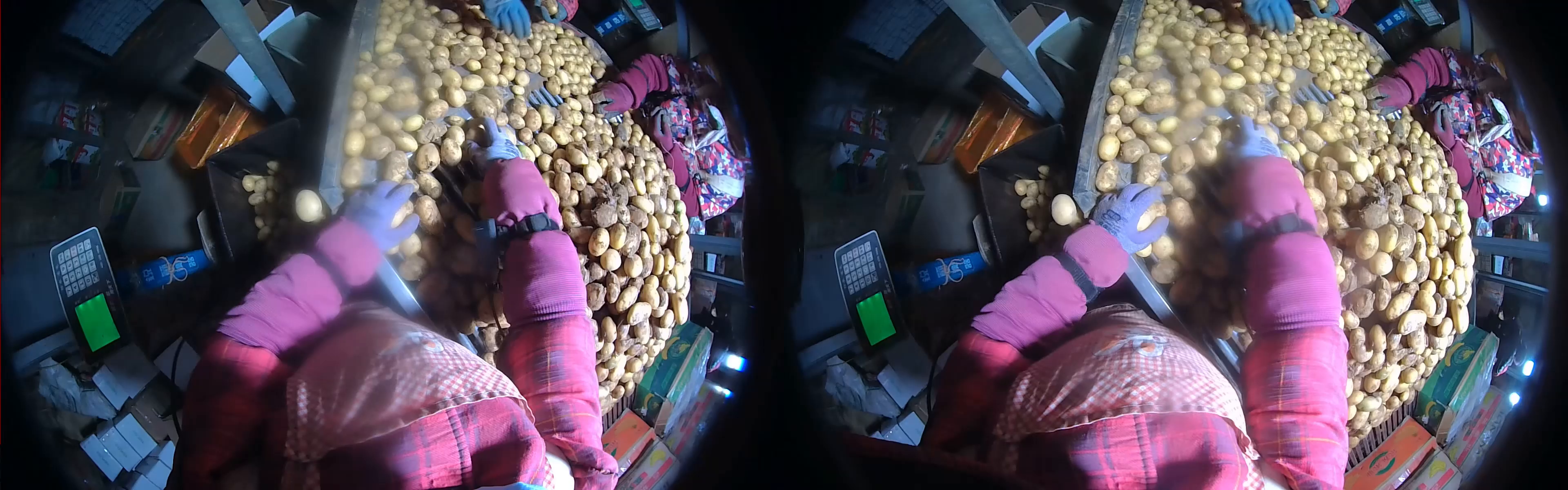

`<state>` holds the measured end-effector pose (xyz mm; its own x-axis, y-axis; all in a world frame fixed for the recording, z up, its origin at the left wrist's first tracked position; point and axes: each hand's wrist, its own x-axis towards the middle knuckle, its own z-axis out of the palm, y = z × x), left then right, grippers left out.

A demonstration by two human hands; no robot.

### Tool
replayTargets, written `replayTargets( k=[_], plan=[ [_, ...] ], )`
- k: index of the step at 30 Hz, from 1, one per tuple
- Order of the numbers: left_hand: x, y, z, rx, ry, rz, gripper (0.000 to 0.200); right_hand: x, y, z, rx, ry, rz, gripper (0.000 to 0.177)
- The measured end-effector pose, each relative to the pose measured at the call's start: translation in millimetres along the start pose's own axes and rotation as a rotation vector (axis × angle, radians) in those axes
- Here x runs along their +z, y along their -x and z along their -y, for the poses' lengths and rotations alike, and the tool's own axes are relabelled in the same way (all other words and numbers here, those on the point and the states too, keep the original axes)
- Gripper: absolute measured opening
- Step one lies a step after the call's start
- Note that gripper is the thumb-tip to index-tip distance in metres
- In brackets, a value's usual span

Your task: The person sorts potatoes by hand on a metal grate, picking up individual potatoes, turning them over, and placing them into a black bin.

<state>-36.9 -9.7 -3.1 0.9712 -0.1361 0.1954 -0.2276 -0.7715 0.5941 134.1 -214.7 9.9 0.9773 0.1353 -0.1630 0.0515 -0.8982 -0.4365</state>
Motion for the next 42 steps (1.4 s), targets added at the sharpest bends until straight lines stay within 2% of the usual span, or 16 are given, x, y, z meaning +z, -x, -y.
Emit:
replayTargets(
  k=[3, 4, 6, 10, 12, 15, 18, 23, 25, 27, 29, 31, 33, 38, 40, 42],
  plan=[
    [-1, 2, -1, -0.05, 0.042, -0.006, 0.042, 4, 9, -4, 0.107, -0.874, 0.094, 0.046],
    [1, 2, -2, -0.079, 0.062, -0.018, 0.042, -7, 18, 0, -0.044, -0.459, 0.051, 0.043],
    [1, 1, -2, -0.124, 0.097, -0.044, 0.041, -17, 40, 9, 0.106, -0.924, 0.242, 0.038],
    [-36, -10, -19, -0.805, 1.436, -0.044, 0.049, 19, 81, 23, -0.179, -0.947, -0.008, 0.037],
    [-44, -9, -7, -0.815, 1.91, -0.024, 0.053, 11, 96, 47, 0.088, -1.547, 0.242, 0.033],
    [-63, 5, 10, -0.799, 2.186, -0.048, 0.06, 7, 122, 94, 0.199, -1.37, 0.438, 0.04],
    [-76, 17, 17, -0.876, 2.151, -0.168, 0.067, 15, 136, 114, -0.075, -0.95, 0.336, 0.05],
    [-94, 72, 81, -0.722, 2.371, -0.295, 0.05, -23, 163, 78, -0.064, -1.07, 0.296, 0.046],
    [-118, 88, 92, -0.928, 2.155, -0.516, 0.05, -29, 180, 34, 0.101, -0.915, 0.095, 0.045],
    [-141, 106, 123, -1.066, 1.902, -0.371, 0.047, -32, 212, -3, 0.098, -0.778, 0.015, 0.045],
    [-155, 113, 136, -1.067, 1.463, -0.484, 0.043, -31, 241, -21, -0.083, -0.313, -0.018, 0.052],
    [-154, 110, 123, -0.879, 0.973, -0.585, 0.04, -26, 265, -12, -0.369, 0.095, -0.091, 0.056],
    [-139, 97, 110, -0.604, 0.845, -0.421, 0.035, -11, 281, -2, -0.352, 0.396, -0.113, 0.055],
    [-54, 68, 22, -0.103, 0.726, 0.115, 0.028, -2, 259, 10, -0.374, 0.48, -0.184, 0.048],
    [-37, 52, -7, 0.394, 0.229, 0.332, 0.029, 1, 251, 8, -0.398, 0.55, -0.171, 0.049],
    [-22, 53, -24, 0.537, 0.116, 0.378, 0.032, 6, 235, 7, -0.339, 0.62, -0.058, 0.049]
  ],
)
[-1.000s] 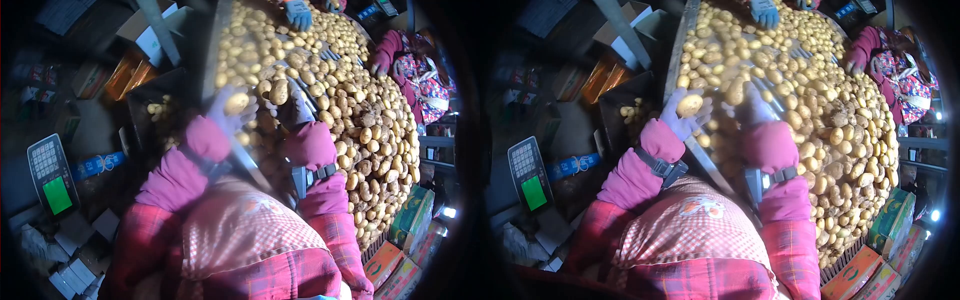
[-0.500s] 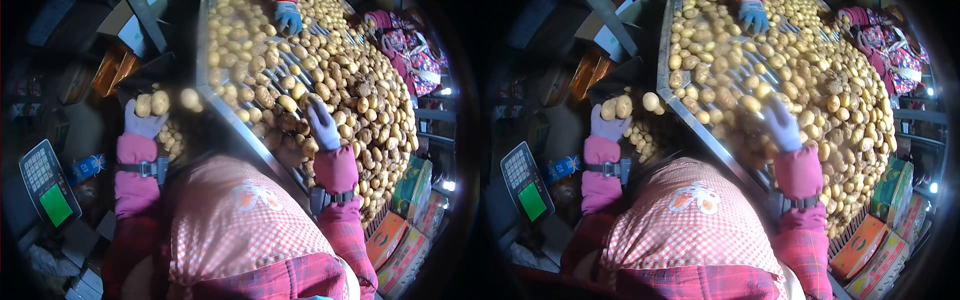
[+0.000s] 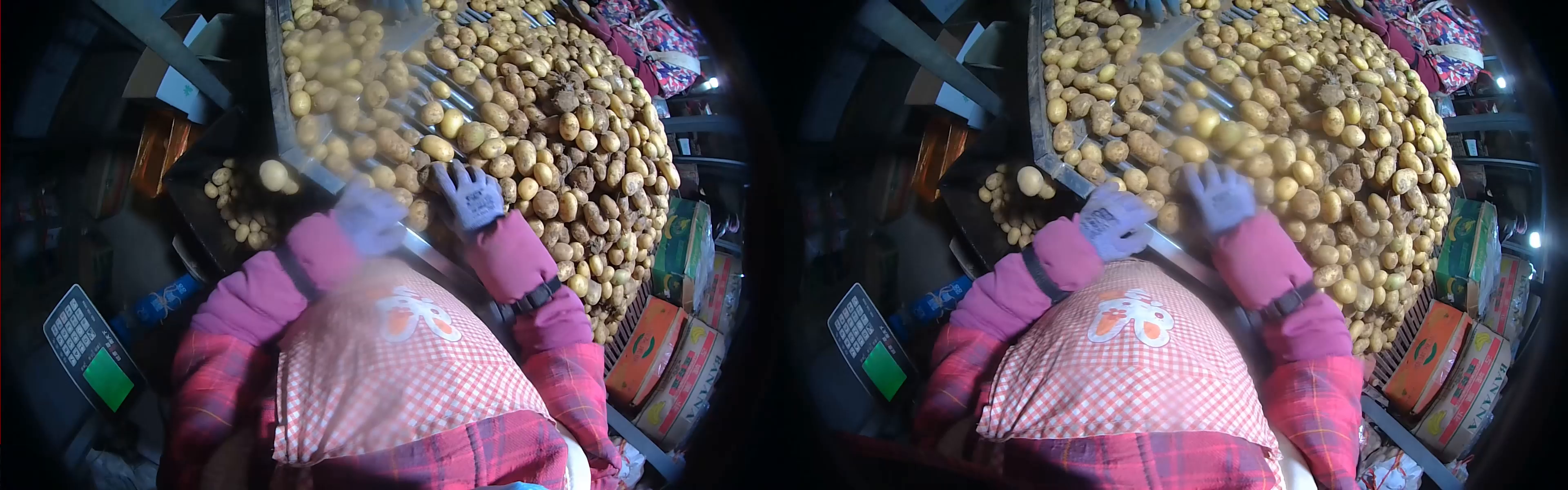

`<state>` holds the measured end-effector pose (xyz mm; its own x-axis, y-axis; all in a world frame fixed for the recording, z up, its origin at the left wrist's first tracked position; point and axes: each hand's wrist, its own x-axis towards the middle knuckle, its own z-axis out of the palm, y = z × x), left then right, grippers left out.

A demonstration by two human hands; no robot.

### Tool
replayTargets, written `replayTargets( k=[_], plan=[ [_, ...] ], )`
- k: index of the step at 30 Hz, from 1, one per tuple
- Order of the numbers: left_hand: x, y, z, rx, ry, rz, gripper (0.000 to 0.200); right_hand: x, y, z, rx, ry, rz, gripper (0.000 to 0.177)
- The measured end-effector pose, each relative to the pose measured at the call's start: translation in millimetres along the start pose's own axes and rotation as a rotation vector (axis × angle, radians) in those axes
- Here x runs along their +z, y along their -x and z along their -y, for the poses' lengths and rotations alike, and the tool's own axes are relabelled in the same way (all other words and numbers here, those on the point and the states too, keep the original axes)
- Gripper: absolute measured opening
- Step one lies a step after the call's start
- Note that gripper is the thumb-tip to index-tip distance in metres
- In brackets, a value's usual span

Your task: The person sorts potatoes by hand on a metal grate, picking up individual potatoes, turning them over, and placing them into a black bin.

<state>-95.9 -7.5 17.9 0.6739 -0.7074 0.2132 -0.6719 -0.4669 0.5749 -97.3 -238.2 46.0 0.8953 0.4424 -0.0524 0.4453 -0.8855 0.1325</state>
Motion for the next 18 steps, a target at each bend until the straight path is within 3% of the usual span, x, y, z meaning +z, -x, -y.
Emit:
replayTargets(
  k=[3, 4, 6, 7, 8, 11, 12, 15, 17, 18],
  plan=[
    [22, -8, 5, -0.071, -0.166, -0.084, 0.037, -11, -30, 10, 0.004, -0.067, 0.155, 0.043],
    [19, -14, 7, -0.121, -0.221, -0.115, 0.038, 3, -43, 11, -0.027, 0.047, 0.225, 0.039],
    [3, -31, 13, -0.223, -0.236, 0.102, 0.036, 31, -46, 10, -0.012, -0.035, 0.082, 0.04],
    [-3, -39, 16, -0.278, -0.235, 0.211, 0.035, 1, -64, 13, 0.035, -0.129, 0.309, 0.042],
    [-5, -44, 23, -0.291, -0.214, 0.176, 0.028, -29, -81, 16, 0.101, -0.208, 0.533, 0.045],
    [0, -57, 50, -0.387, -0.184, 0.128, 0.025, 1, -101, 11, 0.146, -0.348, 0.303, 0.05],
    [-9, -65, 50, -0.466, -0.295, 0.202, 0.029, -9, -106, 10, 0.128, -0.369, 0.244, 0.05],
    [-11, -70, 87, -0.56, -0.266, 0.057, 0.037, 41, -140, -10, 0.053, -0.768, -0.104, 0.053],
    [-13, -48, 102, -0.231, -0.36, -0.237, 0.04, 10, -131, -20, 0.237, -1.125, -0.159, 0.054],
    [-16, -46, 98, -0.265, -0.229, -0.285, 0.041, 28, -131, -47, 0.148, -0.835, -0.31, 0.054]
  ],
)
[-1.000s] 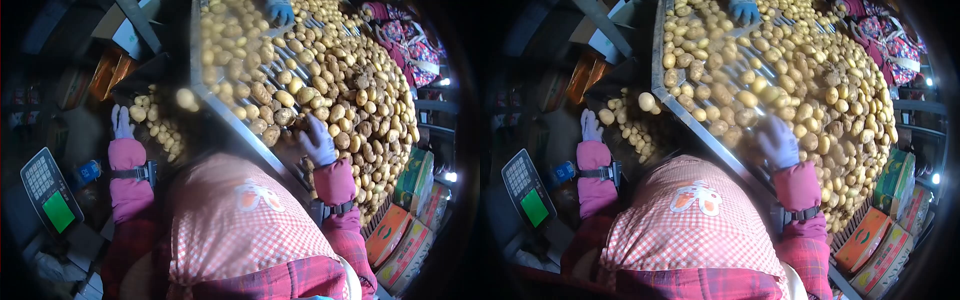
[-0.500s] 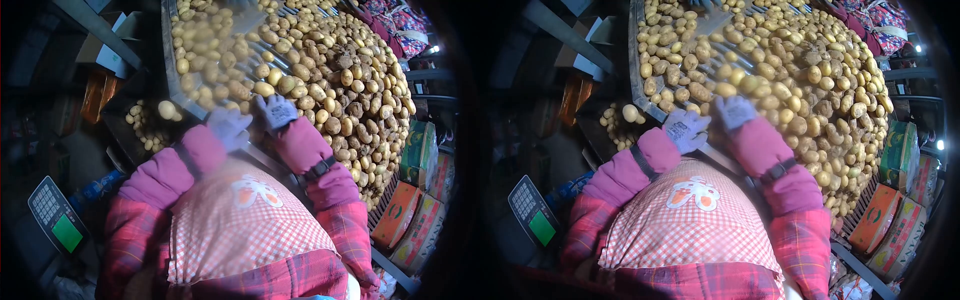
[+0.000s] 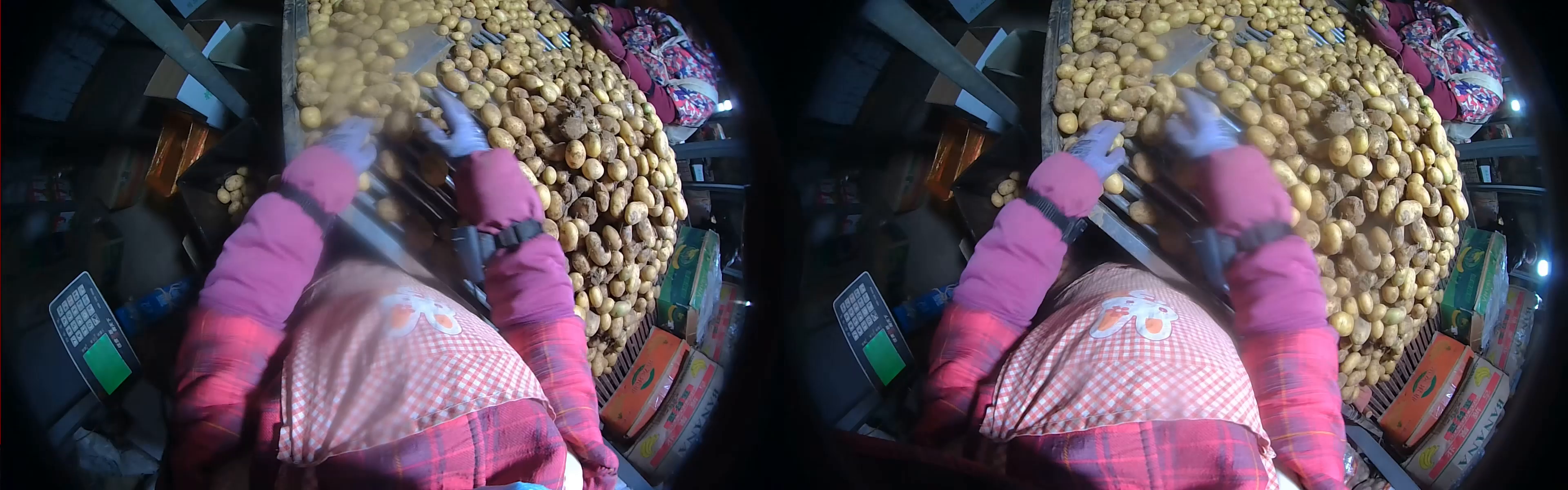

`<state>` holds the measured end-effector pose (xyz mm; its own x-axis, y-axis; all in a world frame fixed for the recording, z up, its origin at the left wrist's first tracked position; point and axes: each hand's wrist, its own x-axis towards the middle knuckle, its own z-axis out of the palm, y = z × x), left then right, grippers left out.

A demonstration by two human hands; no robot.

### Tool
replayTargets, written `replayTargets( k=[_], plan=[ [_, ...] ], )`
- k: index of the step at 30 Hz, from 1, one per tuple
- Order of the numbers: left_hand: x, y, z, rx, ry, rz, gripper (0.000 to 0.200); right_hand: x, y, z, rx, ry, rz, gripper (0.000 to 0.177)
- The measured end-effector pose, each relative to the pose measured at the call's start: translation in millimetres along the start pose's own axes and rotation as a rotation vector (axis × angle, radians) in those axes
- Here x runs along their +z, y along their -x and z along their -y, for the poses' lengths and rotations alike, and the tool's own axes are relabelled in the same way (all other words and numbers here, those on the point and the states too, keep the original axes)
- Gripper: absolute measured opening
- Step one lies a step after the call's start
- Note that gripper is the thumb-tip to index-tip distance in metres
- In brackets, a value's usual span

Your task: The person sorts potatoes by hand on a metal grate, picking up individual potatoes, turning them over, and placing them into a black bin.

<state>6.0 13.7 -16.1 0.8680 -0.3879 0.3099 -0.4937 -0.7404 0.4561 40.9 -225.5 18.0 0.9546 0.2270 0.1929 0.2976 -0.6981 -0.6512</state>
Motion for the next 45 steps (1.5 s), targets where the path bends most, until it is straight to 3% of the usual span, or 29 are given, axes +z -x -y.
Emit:
replayTargets(
  k=[1, 2, 3, 4, 5, 8, 11, 12, 14, 15, 17, 19, 20, 23, 25, 27, 30, 31, 33, 34, 38, 41, 45],
  plan=[
    [-4, 2, -3, -0.052, 0.131, -0.032, 0.042, -27, 3, 7, -0.025, -0.002, 0.027, 0.053],
    [-19, -2, -19, -0.32, 0.383, 0.073, 0.043, -46, 6, 1, 0.108, 0.323, 0.172, 0.049],
    [-21, 2, -27, -0.454, 0.584, 0.132, 0.042, -51, 10, -14, 0.218, 0.563, 0.358, 0.059],
    [-22, 6, -35, -0.605, 0.772, 0.168, 0.041, -43, 20, -37, 0.132, 0.713, 0.415, 0.063],
    [-15, 14, -37, -0.618, 0.91, 0.154, 0.039, -35, 28, -52, 0.042, 0.862, 0.471, 0.067],
    [-6, 18, -49, -0.728, 1.285, 0.154, 0.036, -22, 26, -24, 0.246, 0.884, 0.455, 0.072],
    [-11, 24, -58, -0.807, 1.522, 0.16, 0.037, -24, 21, -5, 0.323, 0.749, 0.429, 0.061],
    [-14, 22, -62, -0.819, 1.587, 0.162, 0.037, -28, 20, -1, 0.326, 0.612, 0.37, 0.067],
    [-16, 11, -67, -1.027, 1.663, 0.17, 0.041, -33, 22, 1, 0.331, 0.334, 0.265, 0.081],
    [-19, 6, -72, -1.139, 1.699, 0.177, 0.044, -24, 29, -16, 0.103, -0.025, 0.258, 0.076],
    [-29, 0, -89, -1.193, 1.774, 0.151, 0.049, -33, 31, 27, 0.327, -0.589, 0.368, 0.062],
    [-30, 1, -87, -1.185, 1.847, 0.134, 0.048, -28, 21, 7, 0.396, -0.285, 0.222, 0.052],
    [-25, 6, -79, -1.16, 1.88, 0.133, 0.046, -31, 23, 5, 0.229, 0.009, 0.216, 0.045],
    [-27, 13, -74, -1.1, 1.936, 0.082, 0.042, -10, 42, 14, -0.247, 0.32, 0.417, 0.045],
    [-33, 8, -77, -1.117, 1.936, 0.05, 0.042, 20, 52, 21, -0.272, 0.609, 0.45, 0.052],
    [-36, 11, -77, -1.01, 1.899, 0.054, 0.041, 23, 38, 23, -0.06, 0.476, 0.585, 0.048],
    [-44, 16, -71, -1.016, 1.916, 0.027, 0.042, 32, 36, -5, 0.019, -0.064, 0.258, 0.039],
    [-46, 18, -71, -1.047, 1.94, 0.016, 0.042, 23, 34, -1, 0.367, -0.647, 0.304, 0.034],
    [-48, 23, -74, -1.071, 1.968, -0.009, 0.044, 2, 30, 6, 0.556, -1.522, 0.342, 0.047],
    [-49, 25, -77, -1.084, 1.978, -0.026, 0.045, -4, 29, 12, 0.613, -1.51, 0.36, 0.049],
    [-58, 28, -97, -0.86, 1.654, 0.122, 0.049, -3, 39, 44, 0.587, -1.98, 0.27, 0.046],
    [-61, 27, -97, -0.831, 1.68, 0.234, 0.05, 9, 38, 38, 0.504, -2.04, 0.244, 0.049],
    [-55, 19, -103, -0.854, 1.785, 0.256, 0.05, 1, 44, 59, 0.502, -1.843, 0.323, 0.055]
  ],
)
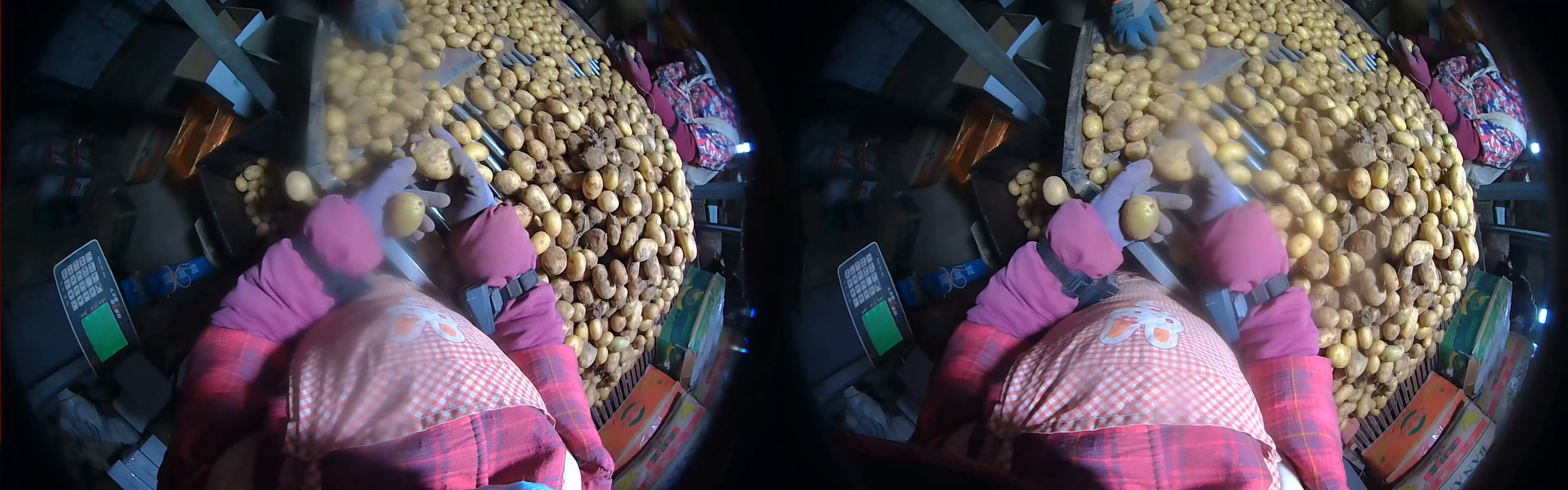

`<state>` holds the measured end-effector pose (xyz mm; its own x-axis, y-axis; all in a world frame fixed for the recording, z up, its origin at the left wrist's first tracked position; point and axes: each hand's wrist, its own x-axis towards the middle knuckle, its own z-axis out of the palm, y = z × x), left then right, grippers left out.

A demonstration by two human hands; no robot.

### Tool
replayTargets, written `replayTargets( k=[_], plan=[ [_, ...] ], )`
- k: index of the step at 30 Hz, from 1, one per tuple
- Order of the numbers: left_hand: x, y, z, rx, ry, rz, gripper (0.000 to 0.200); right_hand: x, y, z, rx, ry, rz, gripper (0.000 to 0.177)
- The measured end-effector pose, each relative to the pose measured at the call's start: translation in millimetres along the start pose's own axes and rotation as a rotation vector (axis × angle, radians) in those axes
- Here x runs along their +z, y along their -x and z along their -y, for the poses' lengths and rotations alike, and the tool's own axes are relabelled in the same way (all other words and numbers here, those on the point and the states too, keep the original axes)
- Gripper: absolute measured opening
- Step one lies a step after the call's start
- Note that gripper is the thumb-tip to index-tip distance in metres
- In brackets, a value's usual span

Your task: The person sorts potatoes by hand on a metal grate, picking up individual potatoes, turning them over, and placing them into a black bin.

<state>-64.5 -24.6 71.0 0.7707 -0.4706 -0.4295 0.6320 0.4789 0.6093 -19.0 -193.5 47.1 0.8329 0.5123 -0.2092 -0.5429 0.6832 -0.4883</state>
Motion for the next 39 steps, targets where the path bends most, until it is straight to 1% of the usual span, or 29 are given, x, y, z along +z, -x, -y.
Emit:
replayTargets(
  k=[2, 3, 4, 5, 7, 10, 11, 12, 13, 14, 15, 16, 17, 19, 20, 21, 22, 23, 24, 25, 26, 28, 30, 31, 32, 33, 35, 38, 39],
  plan=[
    [4, -2, -1, -0.013, 0.041, -0.042, 0.05, -1, 2, -5, -0.001, 0.037, 0.048, 0.06],
    [5, -3, -2, -0.021, 0.044, -0.081, 0.049, -7, 0, -6, -0.009, 0.09, 0.048, 0.056],
    [4, -3, -3, -0.029, 0.046, -0.118, 0.049, -11, 1, 0, -0.033, 0.39, 0.047, 0.054],
    [4, 1, -1, 0.085, -0.099, -0.121, 0.048, -15, 4, 8, -0.058, 0.69, 0.043, 0.052],
    [-1, 14, 8, 0.277, -0.33, -0.132, 0.047, 6, 11, 9, -0.026, 0.588, 0.062, 0.048],
    [-8, 16, 18, 0.456, -0.465, -0.17, 0.045, 14, 11, 6, -0.104, 0.848, 0.128, 0.051],
    [-12, 15, 15, 0.333, -0.349, -0.175, 0.046, 21, 15, 6, -0.035, 0.649, 0.075, 0.052],
    [-10, 13, 2, 0.212, -0.233, -0.178, 0.047, 18, 12, 8, -0.068, 0.697, 0.065, 0.051],
    [-7, 15, -9, 0.093, -0.115, -0.181, 0.048, 17, 11, 11, -0.114, 0.602, 0.016, 0.05],
    [-5, 21, -15, 0.131, -0.059, -0.161, 0.048, 16, 12, 14, -0.156, 0.508, -0.031, 0.05],
    [-3, 27, -21, 0.173, -0.003, -0.143, 0.047, 0, 10, 14, -0.208, 0.611, -0.075, 0.049],
    [-2, 33, -25, 0.216, 0.053, -0.124, 0.047, -6, 15, 16, -0.169, 0.648, -0.125, 0.048],
    [-3, 40, -27, 0.33, -0.026, -0.116, 0.049, -16, 16, 14, -0.117, 0.655, -0.123, 0.047],
    [-21, 51, -34, 0.377, 0.024, -0.198, 0.051, -21, 20, 13, 0.014, 0.753, -0.056, 0.051],
    [-33, 57, -38, 0.402, 0.046, -0.235, 0.051, -21, 23, 8, -0.009, 0.708, -0.008, 0.048],
    [-53, 68, -38, 0.458, 0.064, -0.318, 0.054, -27, 24, 4, 0.009, 0.737, -0.04, 0.046],
    [-74, 76, -43, 0.492, 0.226, -0.392, 0.051, -32, 26, 2, 0.027, 0.764, -0.069, 0.044],
    [-100, 90, -46, 0.54, 0.07, -0.437, 0.051, -29, 29, 1, 0.025, 0.718, -0.104, 0.043],
    [-132, 103, -41, 0.469, -0.032, -0.606, 0.05, -26, 32, 2, 0.036, 0.815, -0.158, 0.042],
    [-152, 112, -38, 0.394, -0.13, -0.772, 0.049, -27, 35, -1, 0.025, 0.764, -0.186, 0.042],
    [-144, 124, -41, 0.24, -0.137, -0.886, 0.048, -31, 36, -5, 0.013, 0.715, -0.212, 0.042],
    [-183, 136, -7, 0.155, 0.118, -0.958, 0.044, -40, 39, -5, 0.018, 0.764, -0.234, 0.044],
    [-204, 132, 12, 0.175, 0.597, -0.849, 0.039, -46, 42, -6, 0.016, 0.729, -0.244, 0.048],
    [-214, 130, 22, 0.168, 0.831, -0.812, 0.037, -49, 44, -4, 0.016, 0.778, -0.24, 0.05],
    [-235, 121, 35, 0.134, 0.801, -0.748, 0.036, -53, 45, -3, 0.016, 0.829, -0.233, 0.051],
    [-222, 118, 23, 0.142, 0.74, -0.683, 0.036, -59, 46, -3, 0.035, 0.818, -0.243, 0.052],
    [-164, 108, -21, 0.154, 0.614, -0.55, 0.038, -59, 47, -2, 0.059, 0.818, -0.257, 0.051],
    [-114, 90, -57, 0.206, 0.321, -0.277, 0.039, -45, 48, 0, 0.038, 0.744, -0.276, 0.053],
    [-94, 82, -69, 0.221, 0.217, -0.305, 0.037, -47, 50, 1, 0.021, 0.732, -0.282, 0.053]
  ],
)
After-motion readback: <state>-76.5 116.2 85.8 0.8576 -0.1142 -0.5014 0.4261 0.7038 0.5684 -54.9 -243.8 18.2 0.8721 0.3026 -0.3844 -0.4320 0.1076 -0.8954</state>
